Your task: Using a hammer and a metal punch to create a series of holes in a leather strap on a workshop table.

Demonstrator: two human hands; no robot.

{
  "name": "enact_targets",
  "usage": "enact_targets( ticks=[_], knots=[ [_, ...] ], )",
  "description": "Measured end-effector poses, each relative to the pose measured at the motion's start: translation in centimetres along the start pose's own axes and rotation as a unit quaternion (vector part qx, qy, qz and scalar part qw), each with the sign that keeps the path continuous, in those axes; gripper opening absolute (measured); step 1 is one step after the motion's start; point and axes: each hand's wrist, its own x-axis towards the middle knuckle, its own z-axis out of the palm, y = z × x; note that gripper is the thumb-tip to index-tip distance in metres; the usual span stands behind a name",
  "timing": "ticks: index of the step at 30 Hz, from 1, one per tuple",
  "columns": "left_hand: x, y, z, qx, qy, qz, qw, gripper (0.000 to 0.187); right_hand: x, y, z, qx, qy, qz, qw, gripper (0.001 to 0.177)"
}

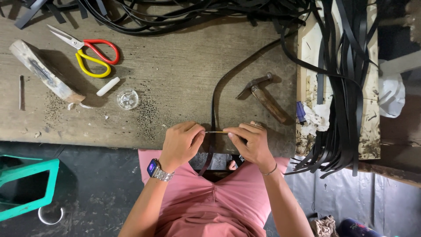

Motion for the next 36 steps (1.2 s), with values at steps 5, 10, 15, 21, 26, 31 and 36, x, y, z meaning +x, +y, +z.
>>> enact_targets(
  ticks=[5, 10, 15, 21, 26, 31, 36],
  knots=[
    [0.0, 0.1, 0.1, 0.002, 0.007, 0.003, 1.000, 0.020, -0.6, 0.8, 0.4, -0.003, 0.008, 0.017, 1.000, 0.015],
    [-0.1, 0.1, 0.1, 0.007, 0.012, 0.008, 1.000, 0.019, -0.7, 0.9, 0.7, 0.000, 0.035, 0.014, 0.999, 0.010],
    [-0.2, 0.1, 0.1, 0.003, 0.020, 0.017, 1.000, 0.018, -0.9, 1.2, 0.8, -0.009, 0.044, 0.000, 0.999, 0.008],
    [-0.7, 0.0, 0.5, -0.002, 0.035, -0.004, 0.999, 0.015, -2.2, 3.0, 1.7, -0.030, 0.113, 0.011, 0.993, 0.007],
    [-0.6, 0.5, 0.2, -0.049, 0.039, -0.026, 0.998, 0.014, -2.4, 2.1, 0.6, -0.259, 0.161, 0.022, 0.952, 0.005],
    [-1.3, 2.8, 0.7, -0.204, 0.048, -0.097, 0.973, 0.019, -4.0, 0.9, 0.8, -0.350, 0.178, 0.038, 0.919, 0.010],
    [-2.5, 6.5, 2.6, -0.410, 0.031, -0.189, 0.892, 0.031, -8.9, -2.2, 2.6, -0.118, 0.177, 0.114, 0.970, 0.013]
  ],
)
